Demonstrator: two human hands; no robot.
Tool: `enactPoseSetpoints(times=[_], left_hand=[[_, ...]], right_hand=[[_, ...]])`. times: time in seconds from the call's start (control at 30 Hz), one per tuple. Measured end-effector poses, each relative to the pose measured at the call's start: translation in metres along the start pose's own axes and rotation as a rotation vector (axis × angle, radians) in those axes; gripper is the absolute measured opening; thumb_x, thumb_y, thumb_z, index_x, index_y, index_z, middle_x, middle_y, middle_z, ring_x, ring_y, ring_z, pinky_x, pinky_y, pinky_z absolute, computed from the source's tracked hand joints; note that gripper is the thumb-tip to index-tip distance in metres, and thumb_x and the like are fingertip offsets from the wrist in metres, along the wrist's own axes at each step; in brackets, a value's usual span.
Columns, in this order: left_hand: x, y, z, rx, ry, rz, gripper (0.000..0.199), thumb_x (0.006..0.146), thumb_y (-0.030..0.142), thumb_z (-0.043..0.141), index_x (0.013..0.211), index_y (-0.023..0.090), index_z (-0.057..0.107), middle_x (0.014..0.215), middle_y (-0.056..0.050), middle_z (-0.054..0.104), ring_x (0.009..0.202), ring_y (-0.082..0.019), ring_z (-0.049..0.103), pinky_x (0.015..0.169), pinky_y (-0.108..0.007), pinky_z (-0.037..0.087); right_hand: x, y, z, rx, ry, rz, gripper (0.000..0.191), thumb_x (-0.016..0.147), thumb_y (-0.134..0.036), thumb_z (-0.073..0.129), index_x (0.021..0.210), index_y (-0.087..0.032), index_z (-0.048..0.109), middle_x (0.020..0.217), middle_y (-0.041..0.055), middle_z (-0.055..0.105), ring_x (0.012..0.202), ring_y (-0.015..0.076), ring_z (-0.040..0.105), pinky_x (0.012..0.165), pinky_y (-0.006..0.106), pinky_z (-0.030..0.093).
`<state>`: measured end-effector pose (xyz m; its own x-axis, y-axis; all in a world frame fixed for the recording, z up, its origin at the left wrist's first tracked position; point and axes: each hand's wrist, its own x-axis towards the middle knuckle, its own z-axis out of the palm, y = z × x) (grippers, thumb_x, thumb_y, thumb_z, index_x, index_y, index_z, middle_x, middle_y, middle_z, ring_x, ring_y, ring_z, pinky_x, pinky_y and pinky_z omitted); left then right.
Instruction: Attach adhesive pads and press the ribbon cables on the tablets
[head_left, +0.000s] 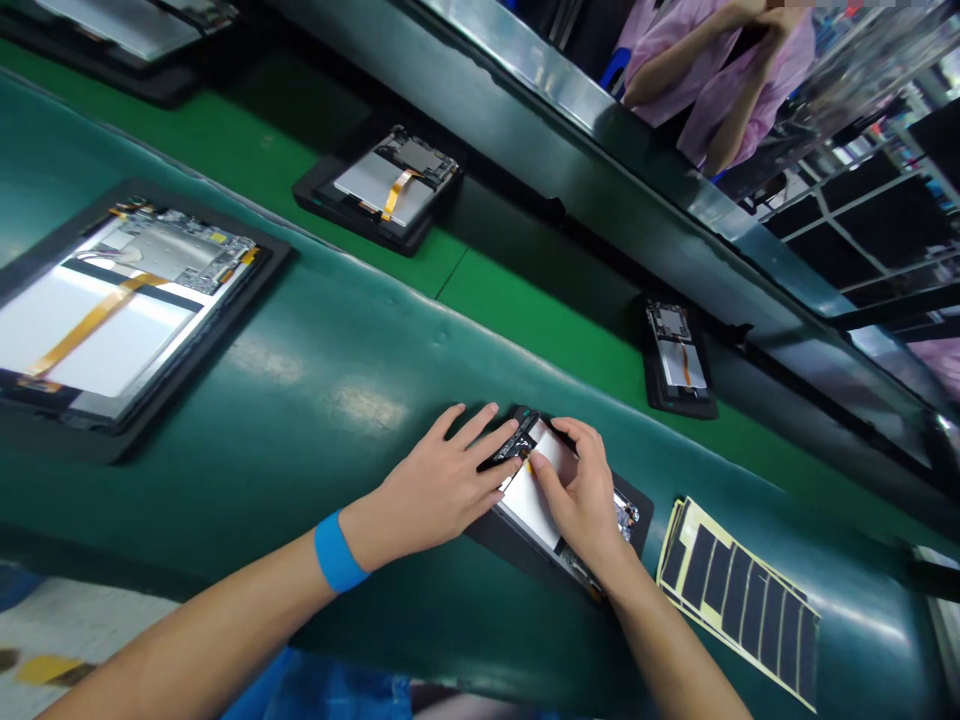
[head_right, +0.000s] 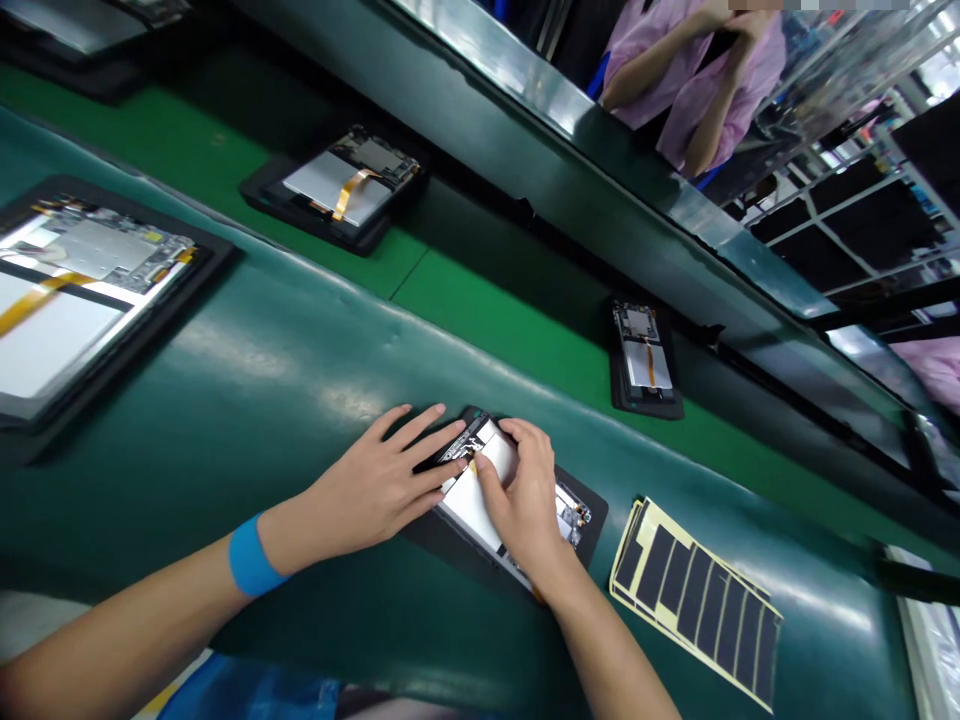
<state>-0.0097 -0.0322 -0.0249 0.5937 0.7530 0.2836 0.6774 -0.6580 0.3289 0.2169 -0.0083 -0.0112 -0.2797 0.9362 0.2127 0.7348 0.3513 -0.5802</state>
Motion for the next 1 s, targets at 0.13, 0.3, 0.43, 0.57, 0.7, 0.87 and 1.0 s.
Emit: enactPoseSetpoints(times=[0.13, 0.3, 0.43, 0.57, 0.7, 0.87, 1.0], left_hand=[[0.002, -0.001, -0.001, 0.000, -0.030, 0.000, 0.038, 0.102, 0.033, 0.052, 0.139, 0.023, 0.059, 0.156, -0.017, 0.048, 0.144, -0.042, 0.042, 0.110, -0.067, 0.038], [0.000, -0.002, 0.004, 0.007, -0.069, -0.025, 0.051, 0.102, 0.041, 0.053, 0.150, 0.026, 0.049, 0.163, -0.016, 0.036, 0.149, -0.045, 0.032, 0.114, -0.071, 0.030], [-0.002, 0.000, 0.006, 0.020, -0.067, -0.043, 0.053, 0.101, 0.042, 0.055, 0.151, 0.027, 0.049, 0.165, -0.014, 0.034, 0.152, -0.044, 0.028, 0.117, -0.071, 0.025], [0.000, -0.002, 0.007, 0.016, -0.060, -0.052, 0.048, 0.103, 0.042, 0.049, 0.149, 0.027, 0.052, 0.164, -0.011, 0.036, 0.151, -0.043, 0.031, 0.117, -0.068, 0.027], [0.000, -0.009, 0.004, 0.023, 0.027, -0.084, 0.052, 0.105, 0.039, 0.043, 0.153, 0.020, 0.046, 0.164, -0.014, 0.037, 0.151, -0.038, 0.032, 0.118, -0.060, 0.032], [-0.001, -0.016, 0.002, 0.008, 0.164, -0.107, 0.051, 0.105, 0.034, 0.041, 0.152, 0.017, 0.046, 0.162, -0.017, 0.040, 0.150, -0.036, 0.036, 0.116, -0.055, 0.036], [-0.001, -0.022, 0.003, 0.003, 0.243, -0.113, 0.052, 0.104, 0.030, 0.042, 0.155, 0.023, 0.039, 0.160, -0.014, 0.043, 0.148, -0.034, 0.039, 0.113, -0.053, 0.040]], right_hand=[[-0.007, -0.001, -0.013, -0.054, 0.041, 0.001, 0.042, 0.097, -0.033, 0.061, 0.137, -0.023, 0.051, 0.130, 0.0139, 0.061, 0.124, 0.0306, 0.056, 0.105, 0.055, 0.046], [-0.036, -0.001, -0.028, -0.105, 0.021, -0.116, 0.051, 0.096, -0.030, 0.063, 0.144, -0.025, 0.046, 0.132, 0.0138, 0.061, 0.127, 0.0324, 0.056, 0.106, 0.055, 0.046], [-0.067, 0.004, -0.036, -0.177, -0.122, -0.243, 0.066, 0.093, -0.033, 0.067, 0.152, -0.022, 0.039, 0.137, 0.0150, 0.060, 0.135, 0.0335, 0.052, 0.111, 0.056, 0.043], [-0.091, 0.011, -0.042, -0.378, -0.278, -0.371, 0.069, 0.094, -0.037, 0.065, 0.154, -0.014, 0.039, 0.154, 0.0180, 0.049, 0.149, 0.0375, 0.035, 0.117, 0.060, 0.035], [-0.099, 0.015, -0.042, -0.551, -0.326, -0.445, 0.063, 0.094, -0.036, 0.065, 0.148, -0.009, 0.048, 0.156, 0.0203, 0.046, 0.153, 0.0399, 0.025, 0.119, 0.060, 0.031], [-0.087, 0.023, -0.041, -0.609, -0.340, -0.493, 0.065, 0.094, -0.047, 0.065, 0.146, -0.010, 0.052, 0.158, 0.0187, 0.045, 0.152, 0.0397, 0.027, 0.121, 0.058, 0.029], [-0.047, 0.040, -0.041, -0.624, -0.355, -0.519, 0.069, 0.096, -0.056, 0.059, 0.149, -0.013, 0.049, 0.160, 0.0168, 0.042, 0.151, 0.0375, 0.032, 0.122, 0.055, 0.030]])
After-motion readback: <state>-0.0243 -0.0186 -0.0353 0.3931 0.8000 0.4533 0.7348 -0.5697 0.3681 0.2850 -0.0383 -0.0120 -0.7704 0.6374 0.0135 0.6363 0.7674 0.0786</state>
